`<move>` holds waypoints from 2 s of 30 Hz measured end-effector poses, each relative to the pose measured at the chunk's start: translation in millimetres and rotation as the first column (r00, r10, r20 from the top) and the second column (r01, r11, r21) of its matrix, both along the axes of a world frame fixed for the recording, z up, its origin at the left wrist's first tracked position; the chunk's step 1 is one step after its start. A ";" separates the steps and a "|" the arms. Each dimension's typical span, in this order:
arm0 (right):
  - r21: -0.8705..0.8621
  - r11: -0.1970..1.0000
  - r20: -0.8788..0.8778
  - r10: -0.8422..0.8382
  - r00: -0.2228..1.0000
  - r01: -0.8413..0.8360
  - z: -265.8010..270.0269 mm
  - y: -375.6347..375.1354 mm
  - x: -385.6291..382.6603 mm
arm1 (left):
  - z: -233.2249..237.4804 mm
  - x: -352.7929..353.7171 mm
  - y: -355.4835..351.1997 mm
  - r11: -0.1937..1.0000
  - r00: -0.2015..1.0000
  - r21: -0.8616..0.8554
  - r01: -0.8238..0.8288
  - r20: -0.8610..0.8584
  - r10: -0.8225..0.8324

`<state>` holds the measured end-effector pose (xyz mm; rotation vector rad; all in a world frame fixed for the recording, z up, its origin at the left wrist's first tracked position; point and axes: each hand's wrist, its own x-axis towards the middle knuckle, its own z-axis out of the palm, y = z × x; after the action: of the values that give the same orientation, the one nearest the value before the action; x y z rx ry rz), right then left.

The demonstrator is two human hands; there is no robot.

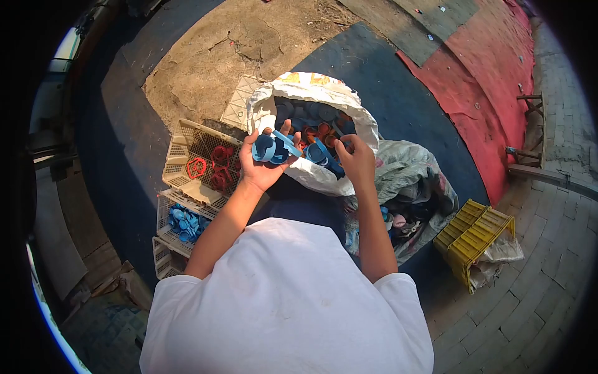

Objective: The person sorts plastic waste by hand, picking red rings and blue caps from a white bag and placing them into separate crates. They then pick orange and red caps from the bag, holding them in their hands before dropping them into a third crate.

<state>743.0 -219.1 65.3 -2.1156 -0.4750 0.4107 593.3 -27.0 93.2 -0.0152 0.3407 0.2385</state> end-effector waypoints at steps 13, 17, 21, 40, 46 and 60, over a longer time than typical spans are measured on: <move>-0.175 0.984 0.133 -0.016 0.991 0.040 -42.3 14.7 -15.0 | 5.1 3.8 -2.5 1.000 0.998 0.010 0.028 -0.050 -0.028; 0.015 0.991 -0.079 -0.133 0.988 0.135 -51.2 7.9 -4.0 | 4.7 4.9 -1.5 0.999 0.998 0.024 0.026 -0.053 -0.025; 0.094 0.988 -0.124 -0.109 0.986 0.121 -8.0 6.2 1.5 | 5.1 5.3 0.1 0.999 0.998 0.040 0.031 -0.055 -0.029; 0.029 0.882 0.456 0.406 0.792 -0.470 97.0 88.2 -55.3 | 5.7 7.7 -2.0 0.988 0.993 -0.105 -0.117 -0.008 0.117; 0.095 0.860 0.126 0.489 0.863 -0.501 104.2 92.9 -48.0 | 1.9 0.6 -0.5 0.986 0.988 -0.076 -0.148 -0.048 0.144; 0.214 0.942 0.468 0.132 0.874 -0.258 73.2 99.8 -75.2 | -3.4 -0.7 1.5 0.975 0.977 -0.061 -0.214 0.006 0.214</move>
<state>667.8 -119.2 138.5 -1.8904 -0.9666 -0.0435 592.7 -25.5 89.7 -0.1134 0.3335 0.4415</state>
